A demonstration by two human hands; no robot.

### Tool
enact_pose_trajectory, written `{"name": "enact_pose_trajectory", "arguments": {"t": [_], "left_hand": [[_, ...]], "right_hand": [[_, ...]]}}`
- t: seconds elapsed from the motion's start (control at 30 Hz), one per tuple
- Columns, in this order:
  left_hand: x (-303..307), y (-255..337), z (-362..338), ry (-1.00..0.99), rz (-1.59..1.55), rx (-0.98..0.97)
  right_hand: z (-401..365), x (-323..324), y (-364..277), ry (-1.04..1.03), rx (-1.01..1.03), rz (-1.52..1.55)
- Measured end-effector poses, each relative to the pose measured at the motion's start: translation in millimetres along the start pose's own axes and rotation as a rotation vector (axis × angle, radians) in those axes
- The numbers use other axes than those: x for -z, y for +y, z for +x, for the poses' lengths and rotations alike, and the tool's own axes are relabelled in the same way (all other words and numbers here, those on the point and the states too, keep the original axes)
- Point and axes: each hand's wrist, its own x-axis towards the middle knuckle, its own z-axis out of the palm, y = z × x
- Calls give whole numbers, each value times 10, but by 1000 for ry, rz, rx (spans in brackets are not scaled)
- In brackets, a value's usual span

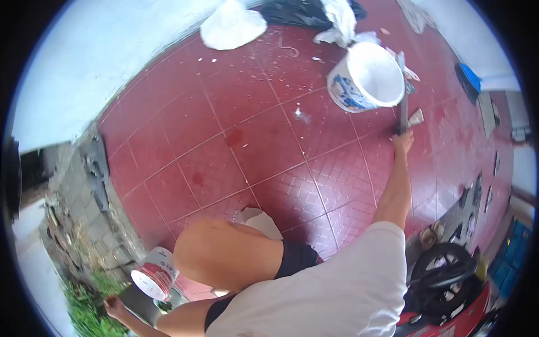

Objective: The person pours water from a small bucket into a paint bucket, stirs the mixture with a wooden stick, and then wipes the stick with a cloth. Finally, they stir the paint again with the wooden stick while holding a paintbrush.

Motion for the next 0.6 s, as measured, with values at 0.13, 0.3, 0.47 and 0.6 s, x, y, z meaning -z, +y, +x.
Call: {"name": "enact_pose_trajectory", "arguments": {"t": [0.13, 0.3, 0.47, 0.6], "left_hand": [[-49, 2, 10, -13, -132, 23], [-1096, -80, -647, 60, -295, -55], [-718, -63, -835, 82, -365, -190], [-405, -92, -1107, 275, -397, -341]], "right_hand": [[9, -77, 13, 24, -94, -85], [986, -783, 1015, 555, -404, -291], [180, 1675, -383, 765, 139, 175], [-795, 3058, -1765, 634, 659, 578]]}}
